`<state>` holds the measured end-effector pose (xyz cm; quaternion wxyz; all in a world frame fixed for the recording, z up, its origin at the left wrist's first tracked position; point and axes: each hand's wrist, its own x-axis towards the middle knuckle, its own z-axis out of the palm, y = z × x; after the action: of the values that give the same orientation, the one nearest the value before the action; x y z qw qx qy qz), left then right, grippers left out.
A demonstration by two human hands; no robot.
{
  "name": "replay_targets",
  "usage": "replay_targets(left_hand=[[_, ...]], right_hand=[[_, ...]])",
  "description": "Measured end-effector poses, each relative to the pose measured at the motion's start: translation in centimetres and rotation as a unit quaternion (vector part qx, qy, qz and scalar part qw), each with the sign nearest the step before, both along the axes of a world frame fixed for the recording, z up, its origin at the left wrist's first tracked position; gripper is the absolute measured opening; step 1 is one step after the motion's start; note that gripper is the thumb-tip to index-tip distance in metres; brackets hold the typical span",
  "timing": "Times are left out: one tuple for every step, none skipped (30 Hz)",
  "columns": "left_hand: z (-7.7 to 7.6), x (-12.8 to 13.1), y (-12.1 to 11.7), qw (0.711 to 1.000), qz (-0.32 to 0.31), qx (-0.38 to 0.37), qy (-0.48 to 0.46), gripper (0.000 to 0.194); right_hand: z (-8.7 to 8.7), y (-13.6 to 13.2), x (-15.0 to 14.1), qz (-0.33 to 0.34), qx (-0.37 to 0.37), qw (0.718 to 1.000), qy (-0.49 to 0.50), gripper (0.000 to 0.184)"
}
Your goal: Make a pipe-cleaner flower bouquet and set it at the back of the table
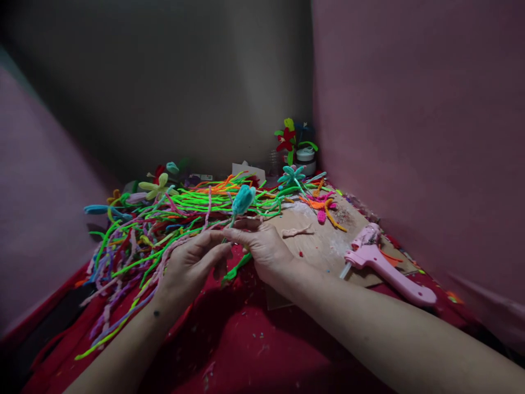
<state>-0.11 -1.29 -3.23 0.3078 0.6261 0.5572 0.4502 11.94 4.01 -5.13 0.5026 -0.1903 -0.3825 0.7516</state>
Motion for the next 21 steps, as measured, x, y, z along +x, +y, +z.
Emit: replay_targets(left_hand=[[-0.1, 0.1, 0.0, 1.000, 0.014, 0.012, 0.010, 0.013], [-0.2, 0.1, 0.0, 0.999, 0.024, 0.022, 0.014, 0.013], [-0.2, 0.1, 0.0, 0.999, 0.032, 0.028, 0.012, 0.012], [-0.3, 0.2, 0.0, 0.999, 0.036, 0.027, 0.004, 0.012], [-0.3, 0.1, 0.0, 0.999, 0.037, 0.020, -0.013, 0.012], [-0.2, 0.1, 0.1, 0.999, 0.033, 0.006, -0.035, 0.013], [-0.1, 0.1, 0.1, 0.998, 0.025, -0.014, -0.061, 0.015], [0.0, 0.0, 0.1, 0.995, 0.016, -0.037, -0.089, 0.016], [0.2, -0.1, 0.1, 0.991, 0.005, -0.059, -0.121, 0.017], [0.3, -0.2, 0.1, 0.985, -0.005, -0.078, -0.152, 0.018], [0.5, -0.3, 0.2, 0.979, -0.014, -0.096, -0.181, 0.018], [0.7, -0.4, 0.2, 0.971, -0.023, -0.113, -0.209, 0.017], [0.8, -0.5, 0.2, 0.964, -0.031, -0.128, -0.233, 0.017], [0.9, -0.6, 0.2, 0.956, -0.041, -0.143, -0.254, 0.017], [1.0, -0.7, 0.2, 0.948, -0.053, -0.156, -0.271, 0.016], [1.0, -0.8, 0.2, 0.941, -0.068, -0.168, -0.286, 0.015], [1.0, -1.0, 0.2, 0.933, -0.083, -0.179, -0.299, 0.014], [1.0, -1.2, 0.2, 0.926, -0.098, -0.190, -0.311, 0.013], [1.0, -1.3, 0.2, 0.920, -0.111, -0.200, -0.320, 0.013], [0.9, -1.5, 0.3, 0.914, -0.121, -0.208, -0.326, 0.013], [0.8, -1.6, 0.3, 0.910, -0.126, -0.213, -0.332, 0.013]], right_hand=[[0.0, 0.0, 0.0, -0.007, -0.008, 1.000, -0.004, 0.018], [-0.1, 0.0, 0.0, -0.014, -0.016, 1.000, -0.006, 0.019], [-0.1, 0.1, 0.0, -0.021, -0.021, 1.000, -0.005, 0.020], [-0.1, 0.1, -0.1, -0.025, -0.021, 0.999, -0.004, 0.021], [0.0, 0.1, 0.0, -0.026, -0.014, 1.000, -0.003, 0.020], [0.0, 0.1, 0.0, -0.024, 0.000, 1.000, -0.002, 0.019], [0.1, 0.1, 0.0, -0.018, 0.019, 1.000, -0.003, 0.017], [0.2, 0.1, 0.1, -0.007, 0.041, 0.999, -0.007, 0.015], [0.2, 0.1, 0.2, 0.002, 0.063, 0.998, -0.012, 0.014], [0.3, 0.1, 0.2, 0.009, 0.081, 0.997, -0.016, 0.012], [0.3, 0.1, 0.3, 0.014, 0.093, 0.995, -0.019, 0.011], [0.3, 0.1, 0.3, 0.017, 0.099, 0.995, -0.020, 0.010], [0.2, 0.1, 0.3, 0.019, 0.103, 0.994, -0.019, 0.009], [0.2, 0.1, 0.3, 0.017, 0.105, 0.994, -0.017, 0.008], [0.1, 0.2, 0.3, 0.015, 0.106, 0.994, -0.012, 0.008], [0.0, 0.2, 0.3, 0.017, 0.108, 0.994, -0.007, 0.007], [-0.1, 0.2, 0.3, 0.020, 0.112, 0.994, -0.002, 0.007], [-0.1, 0.3, 0.2, 0.028, 0.116, 0.993, 0.000, 0.008], [-0.2, 0.3, 0.2, 0.037, 0.120, 0.992, -0.001, 0.008], [-0.3, 0.3, 0.2, 0.049, 0.124, 0.991, -0.003, 0.008], [-0.3, 0.4, 0.2, 0.060, 0.126, 0.990, -0.005, 0.009]])
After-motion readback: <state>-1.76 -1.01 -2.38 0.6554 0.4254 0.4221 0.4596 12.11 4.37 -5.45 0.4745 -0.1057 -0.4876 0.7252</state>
